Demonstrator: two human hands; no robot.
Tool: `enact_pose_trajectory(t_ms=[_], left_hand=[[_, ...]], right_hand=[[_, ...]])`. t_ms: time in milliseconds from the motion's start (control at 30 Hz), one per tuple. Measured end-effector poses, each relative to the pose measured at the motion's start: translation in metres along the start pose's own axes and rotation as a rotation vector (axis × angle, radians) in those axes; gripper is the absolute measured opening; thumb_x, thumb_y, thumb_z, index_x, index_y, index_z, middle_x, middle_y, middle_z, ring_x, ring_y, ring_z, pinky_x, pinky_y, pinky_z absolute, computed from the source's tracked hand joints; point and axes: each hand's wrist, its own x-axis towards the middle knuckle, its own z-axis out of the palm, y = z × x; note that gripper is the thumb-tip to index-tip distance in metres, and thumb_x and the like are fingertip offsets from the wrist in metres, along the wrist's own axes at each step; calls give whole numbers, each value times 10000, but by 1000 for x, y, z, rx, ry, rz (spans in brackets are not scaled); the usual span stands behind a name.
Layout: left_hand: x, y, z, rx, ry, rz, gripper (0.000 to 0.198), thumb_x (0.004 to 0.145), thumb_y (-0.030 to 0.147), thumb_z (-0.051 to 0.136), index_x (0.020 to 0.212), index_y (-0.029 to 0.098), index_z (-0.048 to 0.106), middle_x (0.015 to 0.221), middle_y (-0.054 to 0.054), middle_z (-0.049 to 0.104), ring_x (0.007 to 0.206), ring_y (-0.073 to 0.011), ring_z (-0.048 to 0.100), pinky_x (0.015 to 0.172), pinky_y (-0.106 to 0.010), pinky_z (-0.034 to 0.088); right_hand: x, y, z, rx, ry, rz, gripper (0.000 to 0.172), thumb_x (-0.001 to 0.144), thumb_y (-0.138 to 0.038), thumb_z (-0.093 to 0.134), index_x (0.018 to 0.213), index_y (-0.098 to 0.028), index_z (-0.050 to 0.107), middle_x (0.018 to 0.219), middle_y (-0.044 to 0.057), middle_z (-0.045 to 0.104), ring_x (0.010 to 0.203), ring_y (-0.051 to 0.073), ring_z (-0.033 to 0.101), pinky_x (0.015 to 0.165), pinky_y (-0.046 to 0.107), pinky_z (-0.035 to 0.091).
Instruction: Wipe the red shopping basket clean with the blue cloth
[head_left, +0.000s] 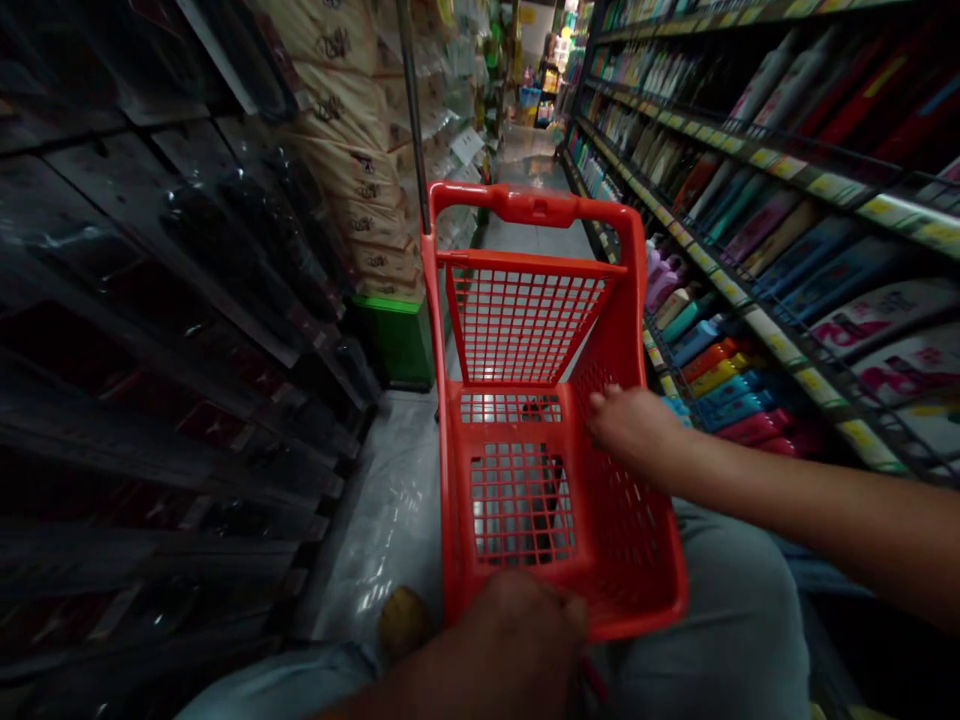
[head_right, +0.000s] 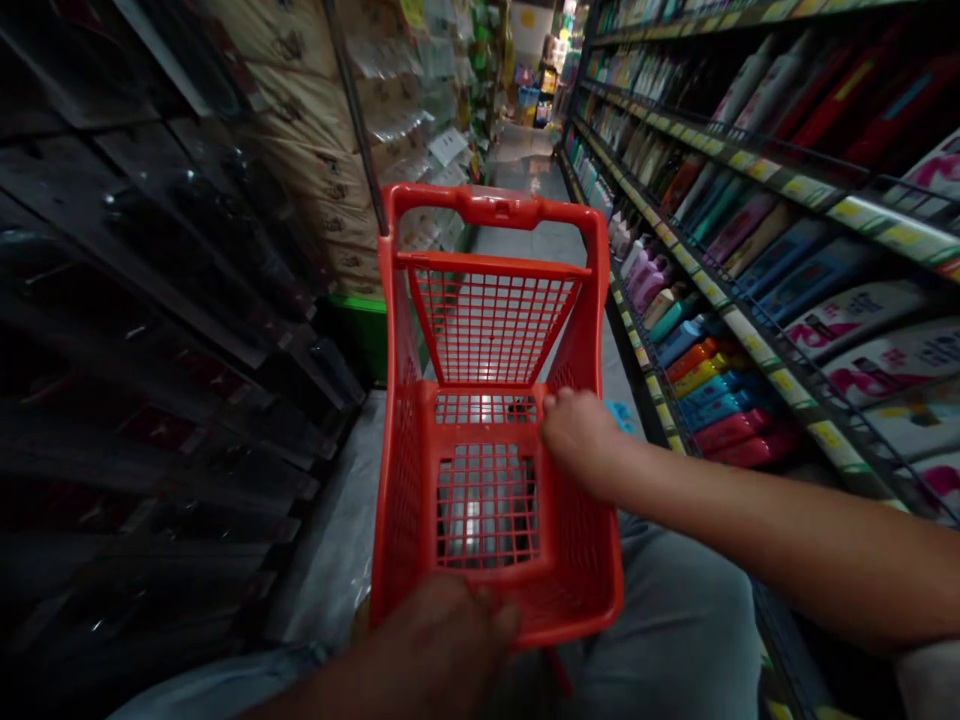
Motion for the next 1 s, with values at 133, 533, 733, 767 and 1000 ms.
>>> enact_pose_trajectory(t_ms=[133,533,733,767,1000], left_hand=[[-16,-12,-11,128,-5,-1,222,959,183,486,1138,183,617,992,-74,705,861,-175,658,770,-298,485],[4,-11,-28,304,-46,-304,312,993,323,505,1240,205,654,1021,-68,779,850,-232,747,720,-336,604],[6,5,-21,414,85,-280,419,1040,426,369,1224,188,660,997,-64,791,805,-197,752,699,-301,588],[8,8,-19,430,94,-294,433,1040,440,361,1226,186,657,996,-65,791,805,-202,752,699,-308,584],[22,23,-12,472,170,-419,422,1039,463,351,1150,208,668,973,-53,789,836,-199,747,686,-285,526]], right_hand=[[-18,15,-39,-72,22,143,290,919,-99,474,1041,-171,727,1036,171,656,945,322,641,731,422,549],[-119,-69,85,1042,1037,620,285,899,-220,565,1169,-265,646,1220,94,637,1182,259,604,1055,483,502],[-114,-60,134,1222,961,694,393,851,-168,491,1216,-228,622,1219,101,656,1185,232,615,1092,451,481],[-114,-62,149,1270,909,737,386,846,-177,485,1205,-219,621,1211,109,659,1176,239,615,1094,468,476],[-124,-106,154,1451,904,943,425,861,-239,505,1284,-211,480,1225,141,615,1153,262,601,1063,505,482]])
